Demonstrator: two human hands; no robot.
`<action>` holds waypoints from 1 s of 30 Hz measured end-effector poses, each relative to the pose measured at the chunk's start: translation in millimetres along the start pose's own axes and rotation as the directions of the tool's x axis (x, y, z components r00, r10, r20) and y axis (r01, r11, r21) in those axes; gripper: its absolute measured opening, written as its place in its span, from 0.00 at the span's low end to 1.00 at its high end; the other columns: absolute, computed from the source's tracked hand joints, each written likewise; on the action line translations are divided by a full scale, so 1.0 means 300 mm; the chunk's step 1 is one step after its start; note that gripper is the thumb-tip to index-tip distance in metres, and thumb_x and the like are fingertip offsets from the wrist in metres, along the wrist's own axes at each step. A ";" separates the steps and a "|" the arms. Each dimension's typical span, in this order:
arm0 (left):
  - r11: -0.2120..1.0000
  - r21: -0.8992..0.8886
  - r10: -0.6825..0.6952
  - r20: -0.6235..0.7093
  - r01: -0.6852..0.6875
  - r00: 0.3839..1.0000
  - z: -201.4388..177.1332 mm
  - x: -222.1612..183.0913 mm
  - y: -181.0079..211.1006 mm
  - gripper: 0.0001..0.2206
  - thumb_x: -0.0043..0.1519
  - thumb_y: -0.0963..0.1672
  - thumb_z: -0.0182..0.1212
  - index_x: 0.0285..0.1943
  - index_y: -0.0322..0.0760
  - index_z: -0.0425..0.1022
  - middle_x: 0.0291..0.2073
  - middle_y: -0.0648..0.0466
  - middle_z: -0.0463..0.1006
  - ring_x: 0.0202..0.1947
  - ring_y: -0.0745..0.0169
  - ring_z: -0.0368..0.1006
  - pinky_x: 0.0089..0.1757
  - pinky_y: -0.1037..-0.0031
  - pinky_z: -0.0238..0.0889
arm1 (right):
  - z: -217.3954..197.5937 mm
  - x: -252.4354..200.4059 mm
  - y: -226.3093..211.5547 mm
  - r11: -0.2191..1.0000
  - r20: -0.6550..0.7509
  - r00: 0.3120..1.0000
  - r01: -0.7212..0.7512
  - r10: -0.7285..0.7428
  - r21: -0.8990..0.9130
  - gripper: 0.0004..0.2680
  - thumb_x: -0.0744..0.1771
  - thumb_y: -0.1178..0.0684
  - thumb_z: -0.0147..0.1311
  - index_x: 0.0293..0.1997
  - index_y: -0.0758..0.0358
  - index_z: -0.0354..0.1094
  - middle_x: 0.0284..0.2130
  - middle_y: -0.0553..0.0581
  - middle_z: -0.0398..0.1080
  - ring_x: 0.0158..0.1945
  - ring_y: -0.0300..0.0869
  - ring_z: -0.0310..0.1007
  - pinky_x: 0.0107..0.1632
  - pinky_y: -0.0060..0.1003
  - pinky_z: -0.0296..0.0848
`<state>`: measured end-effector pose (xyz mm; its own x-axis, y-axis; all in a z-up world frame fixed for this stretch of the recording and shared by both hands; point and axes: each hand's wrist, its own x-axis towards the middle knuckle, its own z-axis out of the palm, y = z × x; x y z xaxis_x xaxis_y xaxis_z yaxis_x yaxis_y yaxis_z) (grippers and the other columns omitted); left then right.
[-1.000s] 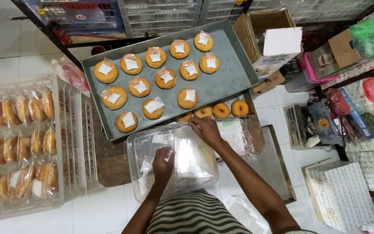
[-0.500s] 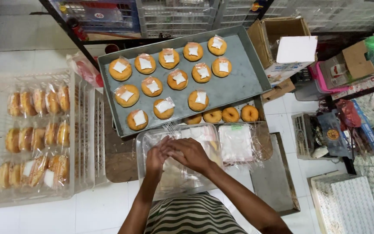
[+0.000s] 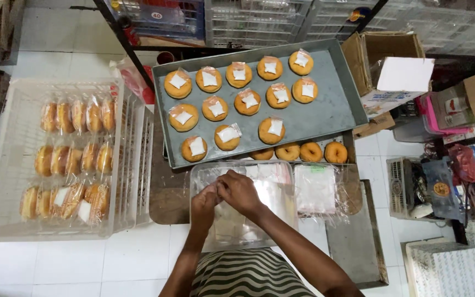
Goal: The person places small white squares of paper onto donuts on a metal tray and then places the donuts into individual plastic bags by hand.
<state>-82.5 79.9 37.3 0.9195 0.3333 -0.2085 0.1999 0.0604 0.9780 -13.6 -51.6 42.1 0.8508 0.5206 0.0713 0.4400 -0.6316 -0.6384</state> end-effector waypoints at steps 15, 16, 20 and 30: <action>0.978 0.017 -0.208 0.089 0.207 0.974 -0.078 0.059 -0.174 0.17 0.53 0.43 0.79 0.17 0.34 0.73 0.05 0.53 0.67 0.08 0.70 0.58 0.15 0.80 0.51 | -0.092 0.124 0.079 0.855 0.085 0.995 -0.080 0.043 0.512 0.15 0.64 0.60 0.57 0.57 0.58 0.72 0.44 0.63 0.76 0.51 0.56 0.75 0.49 0.49 0.75; 0.978 0.018 -0.207 0.089 0.207 0.974 -0.083 0.054 -0.153 0.17 0.53 0.43 0.79 0.17 0.34 0.73 0.05 0.53 0.67 0.08 0.70 0.58 0.15 0.80 0.51 | -0.119 0.128 0.065 0.855 0.084 0.996 -0.080 0.043 0.512 0.15 0.64 0.60 0.57 0.57 0.58 0.72 0.44 0.63 0.76 0.51 0.56 0.75 0.49 0.49 0.75; 0.995 0.012 -0.097 0.386 0.100 0.918 -0.108 0.037 -0.104 0.17 0.50 0.39 0.79 0.15 0.33 0.71 0.04 0.51 0.67 0.07 0.70 0.61 0.16 0.82 0.53 | -0.165 0.131 0.053 0.713 0.537 0.802 -0.214 -0.263 0.668 0.15 0.66 0.57 0.59 0.60 0.59 0.66 0.52 0.58 0.70 0.54 0.50 0.61 0.55 0.52 0.59; 0.998 0.021 -0.056 -0.301 0.065 0.952 -0.204 0.044 -0.109 0.17 0.64 0.48 0.65 0.61 0.43 0.75 0.46 0.47 0.80 0.38 0.54 0.80 0.39 0.65 0.74 | -0.084 0.066 0.125 0.931 -0.217 0.964 0.215 -0.154 0.296 0.03 0.67 0.49 0.61 0.38 0.52 0.76 0.31 0.52 0.76 0.35 0.48 0.76 0.39 0.42 0.73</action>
<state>-97.5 139.8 3.4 0.7625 0.5968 -0.2497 0.2660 0.0625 0.9619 26.9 -79.6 39.0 0.8147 0.4747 0.3331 0.5076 -0.3059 -0.8055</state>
